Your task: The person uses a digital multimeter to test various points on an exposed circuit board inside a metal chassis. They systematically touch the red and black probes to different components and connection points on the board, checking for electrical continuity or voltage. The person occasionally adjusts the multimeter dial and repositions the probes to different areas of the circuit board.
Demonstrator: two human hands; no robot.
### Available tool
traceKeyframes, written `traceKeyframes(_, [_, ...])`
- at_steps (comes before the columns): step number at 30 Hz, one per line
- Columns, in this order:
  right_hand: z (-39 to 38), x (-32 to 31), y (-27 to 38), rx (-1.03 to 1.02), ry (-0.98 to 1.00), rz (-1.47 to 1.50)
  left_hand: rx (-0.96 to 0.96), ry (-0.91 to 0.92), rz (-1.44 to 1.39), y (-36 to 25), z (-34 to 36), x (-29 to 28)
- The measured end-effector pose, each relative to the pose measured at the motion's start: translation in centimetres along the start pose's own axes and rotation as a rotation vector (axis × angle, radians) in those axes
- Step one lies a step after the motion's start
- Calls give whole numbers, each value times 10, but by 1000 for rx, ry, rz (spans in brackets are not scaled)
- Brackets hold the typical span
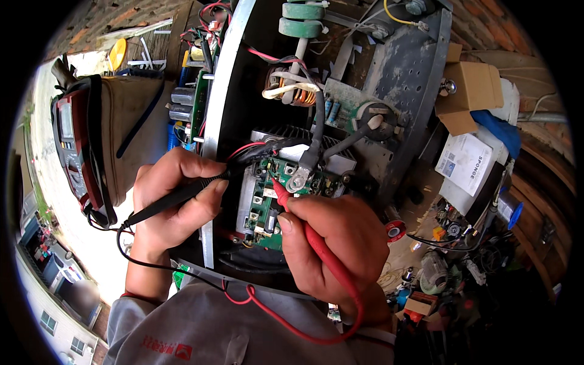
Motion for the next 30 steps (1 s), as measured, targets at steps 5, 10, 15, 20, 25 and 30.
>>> traceKeyframes(5, [3,1,2,24,26,17,19,-34,6,-2,1,-1])
traceKeyframes(10, [5,0,1,30,32,26,-11,-46,32,0,-1,-1])
traceKeyframes(15, [7,2,3,20,72,26,2,-33,84,-2,-1,-2])
traceKeyframes(20, [6,1,3,-27,44,22,24,-34,72,-1,-2,-2])
traceKeyframes(25, [4,-2,2,5,-14,42,47,-29,74,-2,-2,-1])
traceKeyframes(30, [6,0,3,-16,20,8,34,-25,75,-1,-2,-1])
Point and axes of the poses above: each hand's wrist, its own z-axis towards the middle knuckle, its own x-axis out of the palm, y = z × x, the point moved 10 cm from there along z, towards the middle knuckle, and after that the axes turned 5 degrees about z, right-handed, at the moved point
